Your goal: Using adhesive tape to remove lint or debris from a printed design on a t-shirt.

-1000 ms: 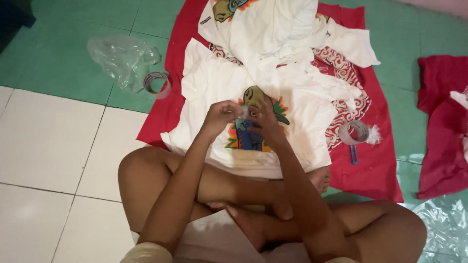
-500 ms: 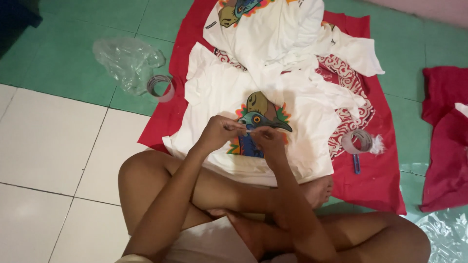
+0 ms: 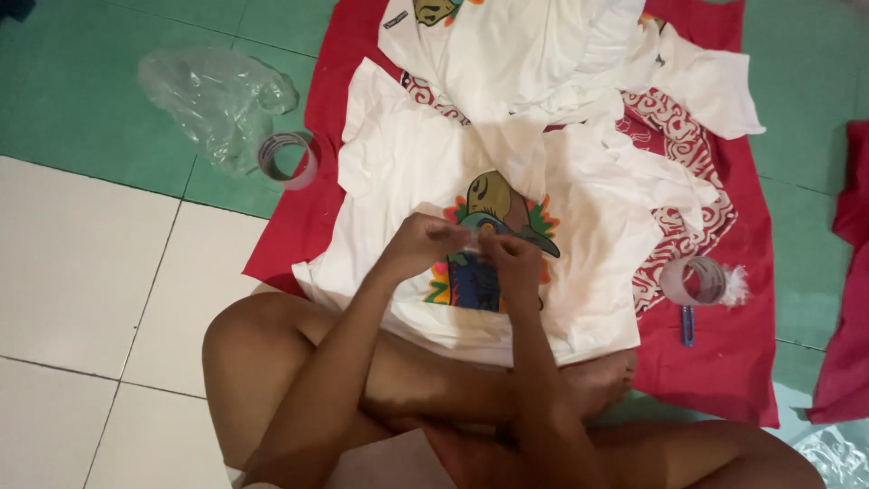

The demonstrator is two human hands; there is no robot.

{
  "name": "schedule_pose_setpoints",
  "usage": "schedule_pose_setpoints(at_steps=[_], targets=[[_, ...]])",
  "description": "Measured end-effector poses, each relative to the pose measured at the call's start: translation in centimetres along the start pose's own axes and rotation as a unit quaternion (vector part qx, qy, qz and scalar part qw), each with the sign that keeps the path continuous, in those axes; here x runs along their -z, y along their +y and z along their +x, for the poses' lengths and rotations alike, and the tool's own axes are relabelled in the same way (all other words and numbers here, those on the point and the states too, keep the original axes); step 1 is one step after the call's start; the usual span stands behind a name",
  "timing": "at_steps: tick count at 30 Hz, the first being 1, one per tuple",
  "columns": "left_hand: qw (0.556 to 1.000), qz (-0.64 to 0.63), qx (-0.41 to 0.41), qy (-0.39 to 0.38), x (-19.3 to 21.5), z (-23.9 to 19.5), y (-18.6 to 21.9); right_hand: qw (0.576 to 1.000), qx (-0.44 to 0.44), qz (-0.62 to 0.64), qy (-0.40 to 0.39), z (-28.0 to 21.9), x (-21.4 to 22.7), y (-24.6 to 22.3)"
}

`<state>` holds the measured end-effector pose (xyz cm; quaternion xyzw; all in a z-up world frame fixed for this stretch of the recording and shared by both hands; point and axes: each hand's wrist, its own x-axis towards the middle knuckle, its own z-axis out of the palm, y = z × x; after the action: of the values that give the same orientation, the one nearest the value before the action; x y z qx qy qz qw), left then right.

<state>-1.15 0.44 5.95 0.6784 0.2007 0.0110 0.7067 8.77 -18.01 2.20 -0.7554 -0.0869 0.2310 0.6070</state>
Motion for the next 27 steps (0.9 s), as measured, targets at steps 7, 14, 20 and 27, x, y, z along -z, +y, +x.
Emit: schedule_pose_setpoints(at_steps=[7, 14, 20, 27], targets=[[0.992, 0.074, -0.006, 0.099, -0.8, 1.6, -1.9, 1.0, -0.012, -0.005, 0.027, -0.7, -1.7, -3.6], [0.977, 0.148, 0.067, 0.141, -0.7, 1.7, -0.9, 0.992, -0.072, -0.1, 0.028, -1.3, -2.4, -6.3], [0.941, 0.3, 0.08, 0.136, -0.5, 1.4, -1.8, 0.98, -0.052, -0.189, 0.026, -1.1, -2.1, -5.4], [0.916, 0.373, 0.005, 0.15, -0.9, 1.3, -0.1, 0.971, 0.027, -0.232, 0.056, 1.0, -2.6, -3.5]])
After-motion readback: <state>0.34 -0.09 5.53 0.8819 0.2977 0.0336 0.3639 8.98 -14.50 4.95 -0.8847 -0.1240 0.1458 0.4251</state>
